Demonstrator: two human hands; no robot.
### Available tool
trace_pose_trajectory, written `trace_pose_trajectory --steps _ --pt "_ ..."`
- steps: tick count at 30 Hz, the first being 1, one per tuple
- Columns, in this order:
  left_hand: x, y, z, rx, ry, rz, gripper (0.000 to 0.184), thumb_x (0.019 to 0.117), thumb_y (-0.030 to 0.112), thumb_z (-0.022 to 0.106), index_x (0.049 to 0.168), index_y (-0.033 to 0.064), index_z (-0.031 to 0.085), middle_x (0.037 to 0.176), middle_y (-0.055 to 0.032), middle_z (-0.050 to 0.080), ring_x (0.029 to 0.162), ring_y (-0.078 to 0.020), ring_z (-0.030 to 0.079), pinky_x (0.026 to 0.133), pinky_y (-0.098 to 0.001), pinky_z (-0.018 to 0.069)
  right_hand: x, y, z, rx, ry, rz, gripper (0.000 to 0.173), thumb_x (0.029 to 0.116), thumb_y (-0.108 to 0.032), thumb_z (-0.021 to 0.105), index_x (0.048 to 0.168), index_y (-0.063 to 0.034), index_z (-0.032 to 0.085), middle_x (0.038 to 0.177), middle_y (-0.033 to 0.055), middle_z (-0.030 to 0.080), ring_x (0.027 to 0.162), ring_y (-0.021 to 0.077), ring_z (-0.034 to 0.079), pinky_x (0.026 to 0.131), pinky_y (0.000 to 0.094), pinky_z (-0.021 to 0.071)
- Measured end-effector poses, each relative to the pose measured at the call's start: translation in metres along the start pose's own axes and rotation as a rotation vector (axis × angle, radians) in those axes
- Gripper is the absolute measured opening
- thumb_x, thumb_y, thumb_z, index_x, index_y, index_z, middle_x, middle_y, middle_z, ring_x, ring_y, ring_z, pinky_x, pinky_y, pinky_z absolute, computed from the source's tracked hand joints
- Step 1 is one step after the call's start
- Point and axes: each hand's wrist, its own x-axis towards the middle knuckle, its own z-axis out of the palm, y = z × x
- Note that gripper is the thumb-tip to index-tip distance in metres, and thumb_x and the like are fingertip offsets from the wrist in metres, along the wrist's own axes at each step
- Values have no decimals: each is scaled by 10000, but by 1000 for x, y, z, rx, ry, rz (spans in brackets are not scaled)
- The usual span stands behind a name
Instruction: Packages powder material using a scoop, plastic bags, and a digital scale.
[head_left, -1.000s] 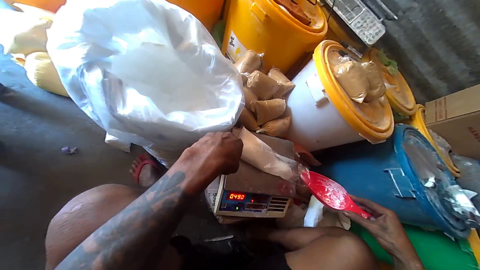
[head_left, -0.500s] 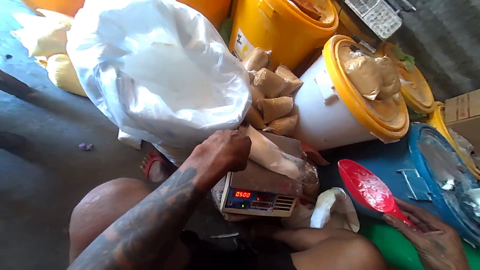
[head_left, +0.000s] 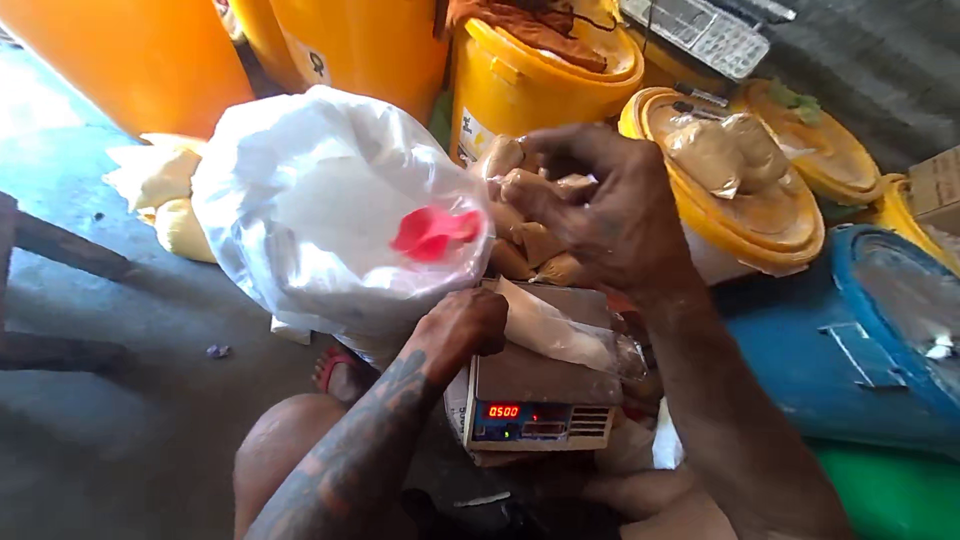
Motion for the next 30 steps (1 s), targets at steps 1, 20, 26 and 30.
trace_pose_trajectory --steps 1,20,26,30 --pt "0 -3 0 -3 14 4 269 934 312 684 1063 76 697 1001 -149 697 983 -362 678 801 -598 533 3 -8 2 29 18 -17 421 905 -339 780 1232 -83 708 1066 60 691 926 101 670 758 251 570" --pt "48 63 41 -86 436 389 645 929 435 717 1475 143 533 1442 -151 559 1336 -360 527 1043 -614 451 -196 173 -78 131 355 633 223 950 -56 690 1161 10 674 970 100 690 800 124 665 736 308 585" --pt "86 113 83 67 327 367 1045 798 649 761 1608 159 320 1626 -158 365 1496 -381 346 1159 -695 271 -191 149 -83 105 265 562 194 972 -130 702 1148 -52 688 1014 83 688 843 121 683 739 277 593" --pt "98 122 87 26 401 407 363 1066 418 484 1259 194 694 1382 -49 636 1383 -292 512 1172 -667 256 -191 148 -91 69 311 551 172 973 -164 703 1120 -74 700 1025 71 691 829 109 685 716 260 592"
